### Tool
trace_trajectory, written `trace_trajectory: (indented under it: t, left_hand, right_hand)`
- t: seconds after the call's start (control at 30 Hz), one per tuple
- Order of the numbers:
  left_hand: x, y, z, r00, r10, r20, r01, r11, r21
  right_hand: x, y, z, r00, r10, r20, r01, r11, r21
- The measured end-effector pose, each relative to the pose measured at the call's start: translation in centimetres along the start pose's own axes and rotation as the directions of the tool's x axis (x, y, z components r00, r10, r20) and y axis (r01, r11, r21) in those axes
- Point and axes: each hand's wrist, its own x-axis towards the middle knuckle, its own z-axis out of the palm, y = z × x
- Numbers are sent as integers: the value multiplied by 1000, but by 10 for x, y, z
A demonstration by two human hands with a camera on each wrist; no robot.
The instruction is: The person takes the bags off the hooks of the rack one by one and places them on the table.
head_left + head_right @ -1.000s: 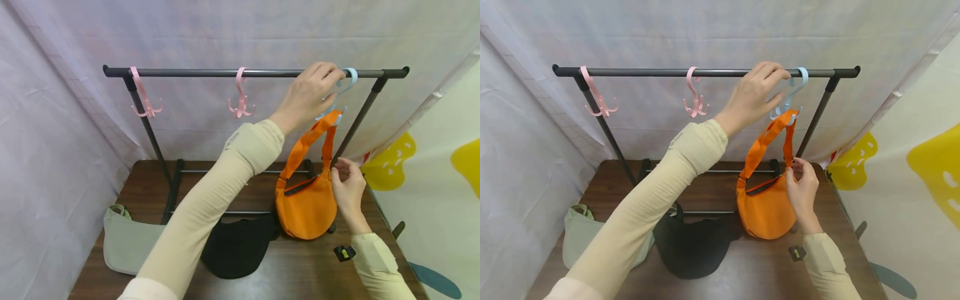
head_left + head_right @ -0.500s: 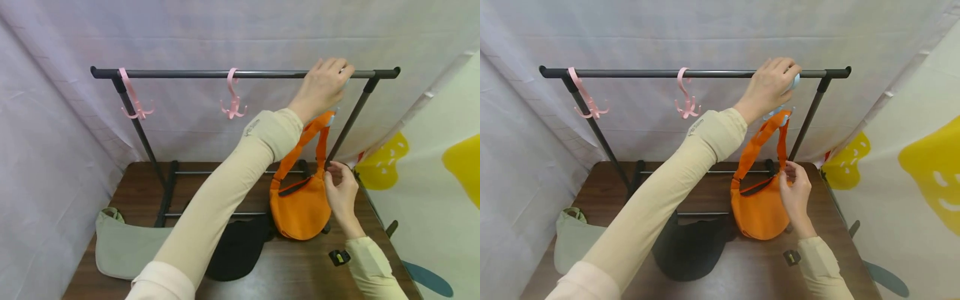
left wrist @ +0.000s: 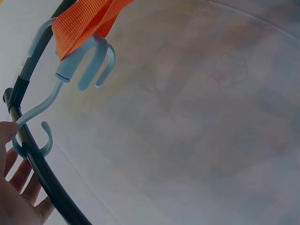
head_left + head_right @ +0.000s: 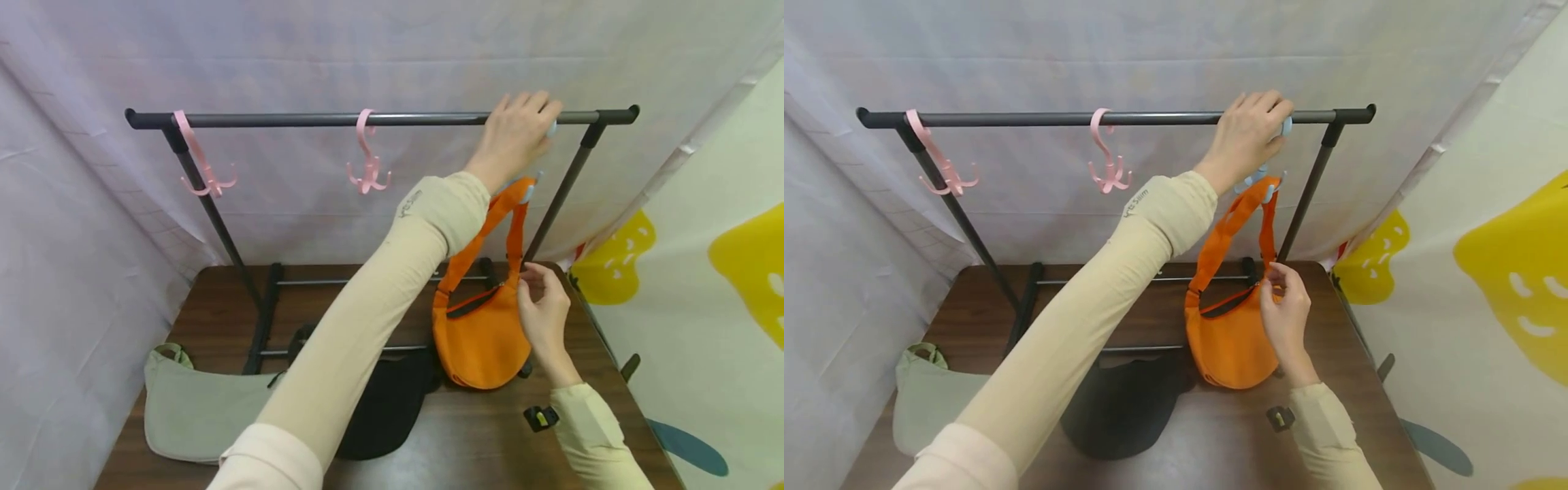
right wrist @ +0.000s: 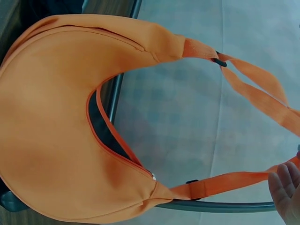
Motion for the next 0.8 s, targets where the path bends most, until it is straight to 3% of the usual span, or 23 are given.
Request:
trace_trajectory:
  t: [0.2,0.37,0.67,0.8]
  left_hand:
    - [0,-5,3,999,31,-42,-32,999,-8]
    - [0,-9,1,998,44,-43,-46,999,-29]
    - [-5,-15,1,1000,11,-19,-12,998,-60]
    - [-6,-17,2,1000,-11,-10,11,998,-64]
  right_hand:
    - [14,-1,-1,1000,25,1,-25,1000,14]
    - [41,0,0,996,92,9,-92,995,31]
    - [95,-5,22,983,170,68,-169,985,-19]
    - [107,-4,37,969,245,38,-245,969,-21]
